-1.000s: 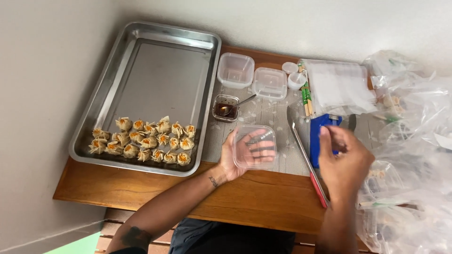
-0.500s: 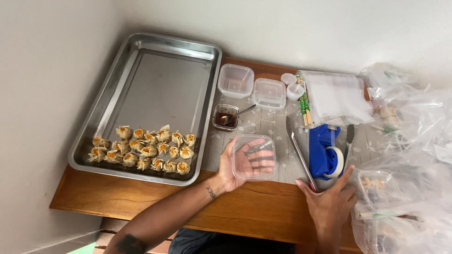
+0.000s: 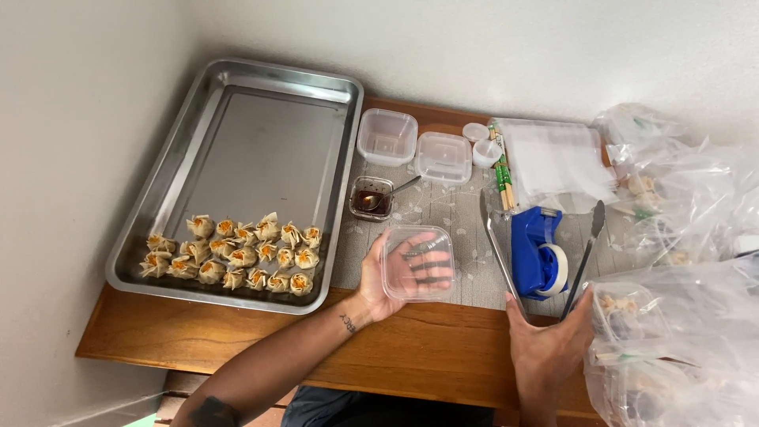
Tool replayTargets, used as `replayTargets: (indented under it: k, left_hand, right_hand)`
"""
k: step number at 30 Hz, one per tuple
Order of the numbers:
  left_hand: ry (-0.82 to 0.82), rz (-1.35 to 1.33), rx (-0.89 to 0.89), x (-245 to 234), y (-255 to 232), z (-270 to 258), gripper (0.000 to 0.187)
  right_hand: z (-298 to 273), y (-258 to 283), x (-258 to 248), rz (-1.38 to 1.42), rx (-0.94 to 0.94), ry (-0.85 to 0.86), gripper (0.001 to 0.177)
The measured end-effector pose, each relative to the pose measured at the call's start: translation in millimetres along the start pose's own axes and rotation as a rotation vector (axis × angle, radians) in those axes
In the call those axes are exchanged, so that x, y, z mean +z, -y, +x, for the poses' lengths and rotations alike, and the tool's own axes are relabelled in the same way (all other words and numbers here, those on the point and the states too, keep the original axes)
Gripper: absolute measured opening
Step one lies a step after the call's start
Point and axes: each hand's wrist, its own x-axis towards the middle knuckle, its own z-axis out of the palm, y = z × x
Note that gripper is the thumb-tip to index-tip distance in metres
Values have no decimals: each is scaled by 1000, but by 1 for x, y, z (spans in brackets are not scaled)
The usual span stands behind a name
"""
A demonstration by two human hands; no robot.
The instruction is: Packing dim sum into plastic containers using tongs and portioning sauce into small cups with a spoon.
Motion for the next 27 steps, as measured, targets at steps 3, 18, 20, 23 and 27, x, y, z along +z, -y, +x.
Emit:
replayTargets:
  k: [3,18,20,23,27]
  left_hand:
    - [37,25,5,0,1,0,83]
    - [39,17,-22,0,1,0,83]
    - [54,17,-26,-1,2,0,83]
    - [92,10,-40,-8,3,1,85]
    - [117,-13,-38,-13,3,4,85]
  right_hand:
    - [0,15,-13,-2,108,69,117]
    - [12,2,-34,221,-392,-103,75]
    - [23,2,-28,401,-443,-32,61]
    - [40,19,-30,439,-536,-1,42]
    - [66,52,-35,376,-674,-57,35]
